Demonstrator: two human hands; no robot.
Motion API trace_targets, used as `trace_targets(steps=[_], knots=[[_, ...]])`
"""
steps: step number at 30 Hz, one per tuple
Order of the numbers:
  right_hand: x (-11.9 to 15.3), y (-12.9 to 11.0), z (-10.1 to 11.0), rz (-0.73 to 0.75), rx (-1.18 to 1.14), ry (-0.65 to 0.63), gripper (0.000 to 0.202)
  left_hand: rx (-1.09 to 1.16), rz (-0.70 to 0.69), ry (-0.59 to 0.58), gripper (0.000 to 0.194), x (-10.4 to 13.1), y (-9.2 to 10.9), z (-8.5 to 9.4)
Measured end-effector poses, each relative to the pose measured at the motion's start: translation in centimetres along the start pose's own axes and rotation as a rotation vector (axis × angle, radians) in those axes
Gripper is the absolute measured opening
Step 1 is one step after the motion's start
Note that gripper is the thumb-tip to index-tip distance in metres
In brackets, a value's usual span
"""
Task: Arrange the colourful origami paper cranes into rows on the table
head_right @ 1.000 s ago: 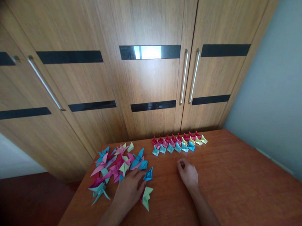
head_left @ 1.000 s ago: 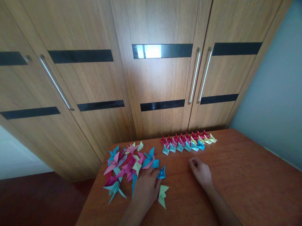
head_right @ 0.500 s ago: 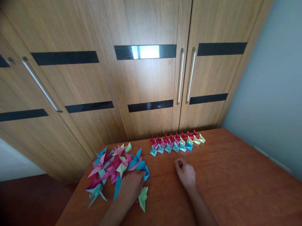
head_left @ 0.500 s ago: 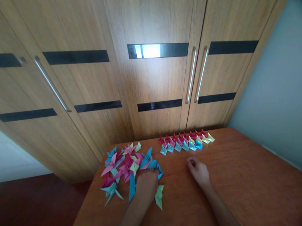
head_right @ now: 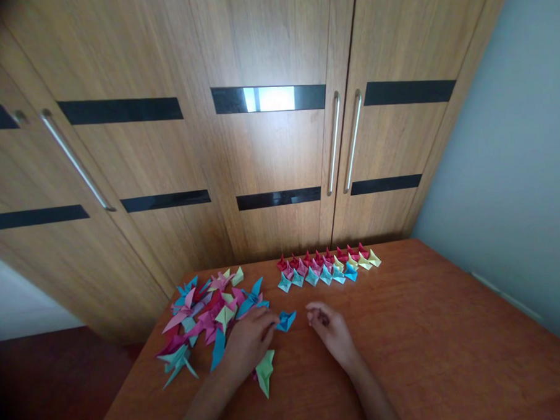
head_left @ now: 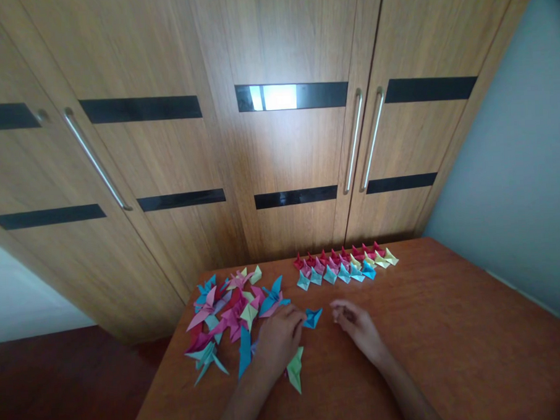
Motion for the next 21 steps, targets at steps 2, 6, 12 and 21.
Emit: trace_targets(steps=[2, 6, 12, 21], knots=[[0.7, -0.6, -1.3, 0.002, -0.058, -0.077, 0.035, 0.018, -0.030, -0.014, 0.023, -0.4, 0.7, -0.7], [1.5, -1.0, -2.0, 0.021, 0.006, -0.076, 0.033, 0.037, -0.070, -0.045, 0.020, -0.9, 1.7, -1.9], [1.3, -0.7, 0.3, 0.068, 0.108, 0.080, 0.028, 0.072, -0.099, 0.045, 0.025, -0.3, 1.5, -1.0], [-0.2, 0.9, 14.3, -0.125, 0.389, 0.593, 0.043, 0.127, -0.003, 0.230, 0.022, 3.8, -3.4, 1.6]])
Point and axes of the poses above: each hand's wrist, its own x-axis away from the middle knuckle, its own z-axis out of the back of the hand, y = z × x, the point moved 8 cm from there along -x, towards the middle knuckle, and after that the axes turned 10 degrees about -z, right-handed, at the moved point
